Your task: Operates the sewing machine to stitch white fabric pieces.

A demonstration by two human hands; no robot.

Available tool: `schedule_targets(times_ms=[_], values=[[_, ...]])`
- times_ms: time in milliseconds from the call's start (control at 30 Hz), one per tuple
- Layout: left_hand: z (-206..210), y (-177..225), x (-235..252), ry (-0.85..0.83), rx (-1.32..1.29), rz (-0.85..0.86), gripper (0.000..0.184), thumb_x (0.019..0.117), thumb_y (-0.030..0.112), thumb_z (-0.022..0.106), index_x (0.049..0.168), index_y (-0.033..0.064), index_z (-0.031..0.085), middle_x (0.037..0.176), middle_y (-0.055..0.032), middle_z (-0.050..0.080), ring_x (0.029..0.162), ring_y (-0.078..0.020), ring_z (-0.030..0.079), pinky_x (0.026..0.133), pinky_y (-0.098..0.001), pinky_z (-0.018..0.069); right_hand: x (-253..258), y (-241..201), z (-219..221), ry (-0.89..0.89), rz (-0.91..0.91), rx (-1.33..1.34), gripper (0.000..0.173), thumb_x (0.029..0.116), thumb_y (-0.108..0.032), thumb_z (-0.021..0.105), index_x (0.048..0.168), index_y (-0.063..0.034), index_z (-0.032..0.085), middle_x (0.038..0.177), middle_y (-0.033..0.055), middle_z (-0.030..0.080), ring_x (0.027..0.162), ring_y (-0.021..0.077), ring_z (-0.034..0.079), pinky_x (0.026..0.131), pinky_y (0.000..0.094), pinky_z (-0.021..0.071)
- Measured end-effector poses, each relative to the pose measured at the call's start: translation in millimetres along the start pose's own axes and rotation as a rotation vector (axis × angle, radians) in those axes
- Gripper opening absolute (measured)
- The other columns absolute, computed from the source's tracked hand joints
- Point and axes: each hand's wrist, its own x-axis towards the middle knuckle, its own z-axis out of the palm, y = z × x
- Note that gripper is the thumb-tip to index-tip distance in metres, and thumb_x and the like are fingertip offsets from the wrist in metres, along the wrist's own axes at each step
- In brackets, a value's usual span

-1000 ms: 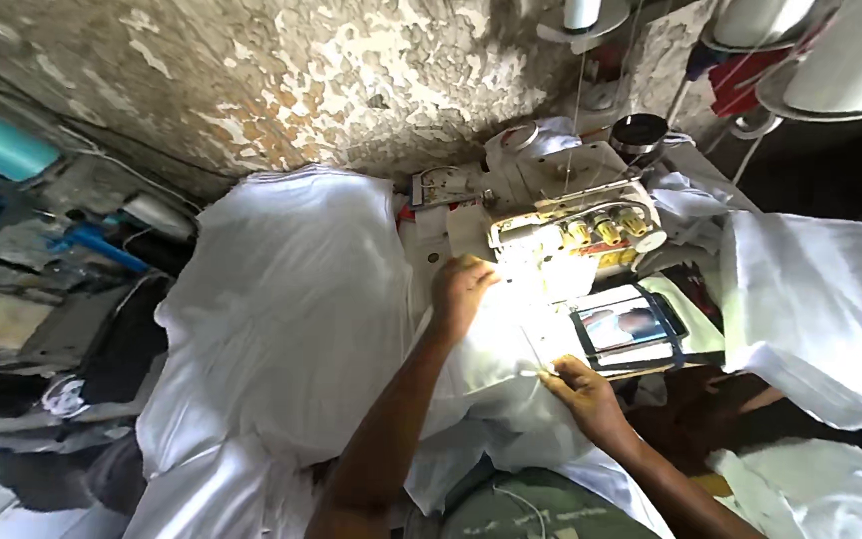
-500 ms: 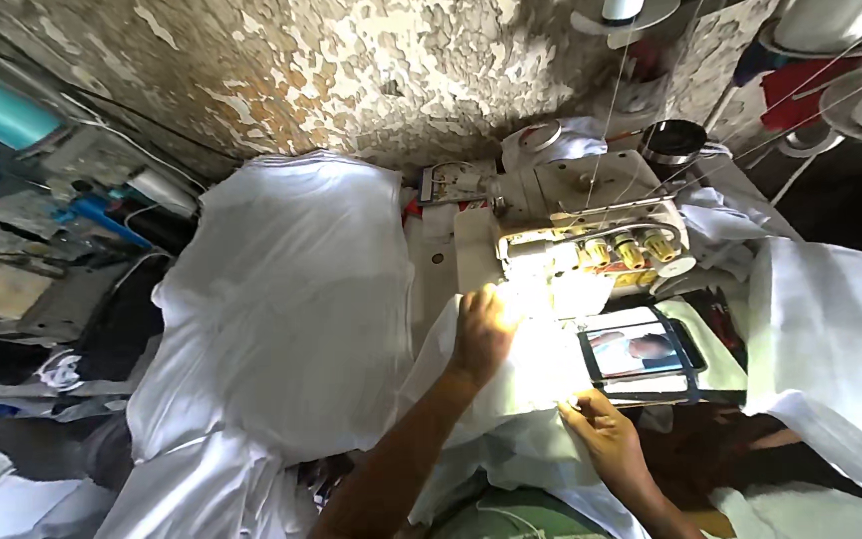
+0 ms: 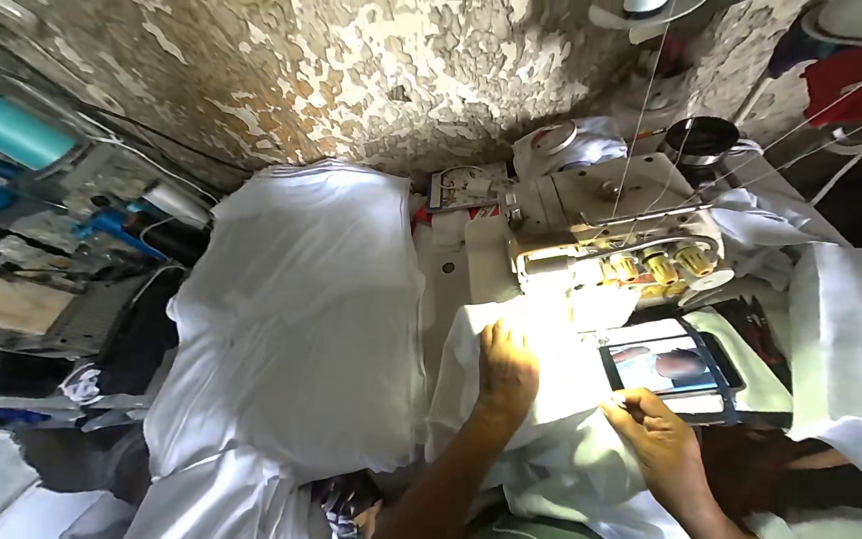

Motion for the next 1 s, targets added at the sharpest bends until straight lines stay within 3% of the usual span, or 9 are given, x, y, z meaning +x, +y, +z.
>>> schedule_targets(times_ms=[200,400,467,567,700,767,900,1000], values=[[-12,8,-3,-0.04,0.011,0.002,0.014,0.0868,0.016,0.072,0.083,0.0039,0.078,0.086,-0.014,0.075,0.09,-0.0334,0.072,0.083,-0.0475,0.055,-5,-6,-3,0.008,-0.04,-0.041,0.005,0.0896,-0.008,0.064,0.091,-0.0027,0.066,0.077,-0.0093,0.066,0.068,-0.0121,0.058,0.064,0.0053,0.0494],[-10,8,-4,-0.067,0.025,0.006,0.018,0.0897,0.017,0.069,0.084,0.0029,0.077,0.083,-0.0145,0.074,0.089,-0.0346,0.073,0.087,-0.0484,0.0554,-6,-11,5,0.011,-0.027,-0.02,0.004,0.0904,-0.007,0.064,0.091,-0.0042,0.066,0.076,-0.0104,0.065,0.067,-0.0126,0.057,0.063,0.0047,0.0486],[-11,2,3,-0.136,-0.008,-0.03,0.018,0.0887,0.009,0.066,0.092,-0.0046,0.077,0.098,-0.02,0.076,0.103,-0.0378,0.072,0.097,-0.0514,0.052,-3,-9,13,0.006,-0.044,-0.018,0.004,0.0901,-0.006,0.063,0.09,-0.0035,0.066,0.075,-0.0099,0.064,0.066,-0.0127,0.056,0.063,0.0045,0.0476],[-14,-17,14,-0.234,-0.226,-0.095,0.033,0.0879,-0.002,0.063,0.118,-0.0148,0.068,0.131,-0.0271,0.065,0.129,-0.0401,0.06,0.115,-0.0553,0.0381,3,-10,27,0.018,-0.048,-0.005,0.003,0.0886,-0.003,0.063,0.086,-0.0026,0.065,0.072,-0.0101,0.062,0.063,-0.0132,0.054,0.061,0.0041,0.0456],[-11,-52,37,-0.311,-0.449,-0.049,0.051,0.0883,-0.01,0.058,0.139,-0.0068,0.055,0.145,-0.0194,0.058,0.139,-0.0313,0.052,0.123,-0.0488,0.028,15,-12,41,0.009,-0.03,-0.013,0.005,0.0903,-0.004,0.063,0.086,-0.0023,0.065,0.069,-0.0097,0.059,0.06,-0.0124,0.051,0.059,0.0049,0.0432],[-15,-62,52,-0.377,-0.494,-0.021,0.051,0.0886,-0.012,0.06,0.139,-0.0078,0.054,0.142,-0.0226,0.058,0.138,-0.034,0.051,0.123,-0.0479,0.0261,23,-13,46,-0.002,-0.032,-0.019,0.006,0.0914,-0.005,0.063,0.09,-0.0008,0.067,0.07,-0.0087,0.061,0.061,-0.0122,0.051,0.06,0.0055,0.0444],[-3,-85,72,-0.347,-0.511,0.079,0.022,0.102,-0.001,0.05,0.12,-0.0082,0.062,0.124,-0.0248,0.065,0.126,-0.0383,0.06,0.117,-0.0516,0.0358,41,-15,57,0.008,-0.041,-0.031,0.006,0.0916,-0.003,0.063,0.09,0.0002,0.068,0.068,-0.0091,0.059,0.058,-0.0107,0.048,0.058,0.0071,0.0426],[7,-97,87,-0.37,-0.542,0.07,0.023,0.1044,0.003,0.047,0.117,-0.0075,0.063,0.126,-0.0251,0.065,0.128,-0.0391,0.057,0.117,-0.0517,0.0363,55,-18,65,0.05,-0.059,-0.128,0.007,0.0903,-0.002,0.063,0.087,0.0013,0.068,0.065,-0.009,0.054,0.058,-0.0109,0.044,0.057,0.0079,0.039]])
